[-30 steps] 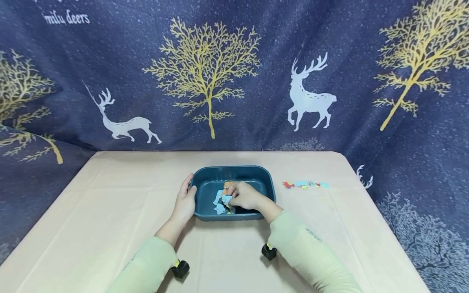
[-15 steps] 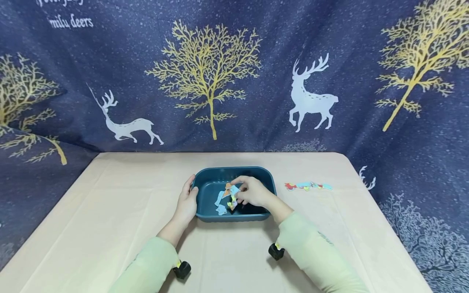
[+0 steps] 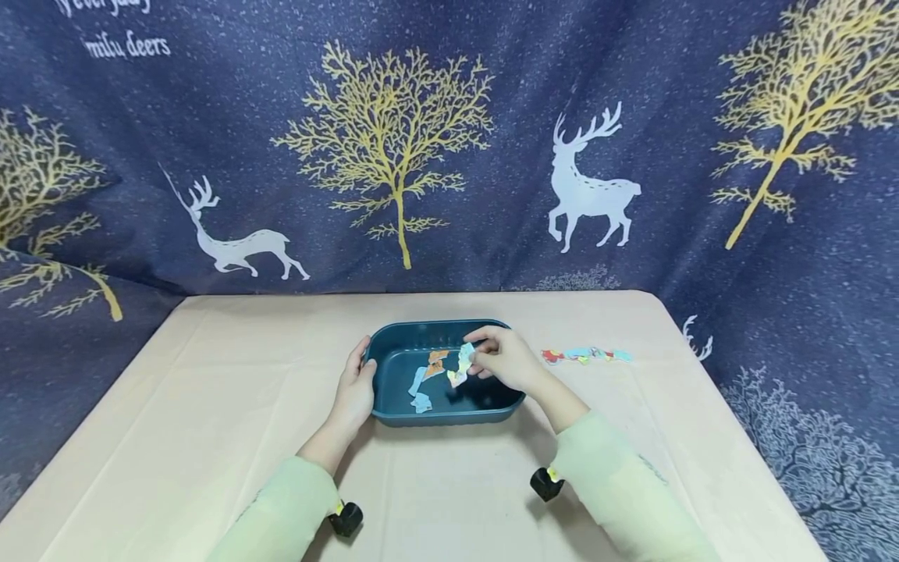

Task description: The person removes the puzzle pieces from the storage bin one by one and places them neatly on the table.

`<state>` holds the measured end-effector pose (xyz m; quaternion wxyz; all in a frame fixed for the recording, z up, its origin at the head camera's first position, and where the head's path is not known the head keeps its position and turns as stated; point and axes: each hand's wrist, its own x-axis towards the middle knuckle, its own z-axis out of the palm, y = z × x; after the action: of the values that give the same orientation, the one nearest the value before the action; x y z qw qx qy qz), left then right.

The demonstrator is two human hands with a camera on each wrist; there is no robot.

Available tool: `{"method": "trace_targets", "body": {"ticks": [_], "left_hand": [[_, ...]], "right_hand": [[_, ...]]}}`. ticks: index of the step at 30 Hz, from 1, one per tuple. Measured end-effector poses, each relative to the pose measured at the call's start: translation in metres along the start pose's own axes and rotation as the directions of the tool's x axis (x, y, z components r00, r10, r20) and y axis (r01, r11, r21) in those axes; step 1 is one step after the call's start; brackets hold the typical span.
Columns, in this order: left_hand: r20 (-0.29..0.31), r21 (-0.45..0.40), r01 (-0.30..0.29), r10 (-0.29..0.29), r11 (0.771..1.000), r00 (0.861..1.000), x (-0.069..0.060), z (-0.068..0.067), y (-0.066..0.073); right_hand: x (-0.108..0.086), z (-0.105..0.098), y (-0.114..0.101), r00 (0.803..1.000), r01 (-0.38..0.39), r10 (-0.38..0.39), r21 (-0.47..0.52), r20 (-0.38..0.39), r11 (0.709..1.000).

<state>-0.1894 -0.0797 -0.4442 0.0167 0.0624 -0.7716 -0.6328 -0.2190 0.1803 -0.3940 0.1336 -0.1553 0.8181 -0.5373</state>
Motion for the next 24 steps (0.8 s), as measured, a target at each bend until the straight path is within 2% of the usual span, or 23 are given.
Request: {"method": "trace_targets", "body": {"ticks": [8,14,24], "left_hand": [[0.001,-0.001,-0.001,0.001,1.0,1.0,0.0,0.0,-0.001],[0.003,-0.006,-0.005,0.005,1.0,1.0,0.0,0.001,-0.001],[0.002,0.002,0.004,-0.004,1.0,1.0,0.0,0.0,-0.001]], "right_hand": [[-0.01,-0.021,0.004,0.996,0.015,-0.007,0.09,-0.089,0.996],[-0.02,-0.038,0.009,0.987,-0.008,0.03,0.133,-0.161,0.991],[-0.037,-0.059,0.015,0.975,-0.019,0.059,0.184,-0.214,0.983]]}}
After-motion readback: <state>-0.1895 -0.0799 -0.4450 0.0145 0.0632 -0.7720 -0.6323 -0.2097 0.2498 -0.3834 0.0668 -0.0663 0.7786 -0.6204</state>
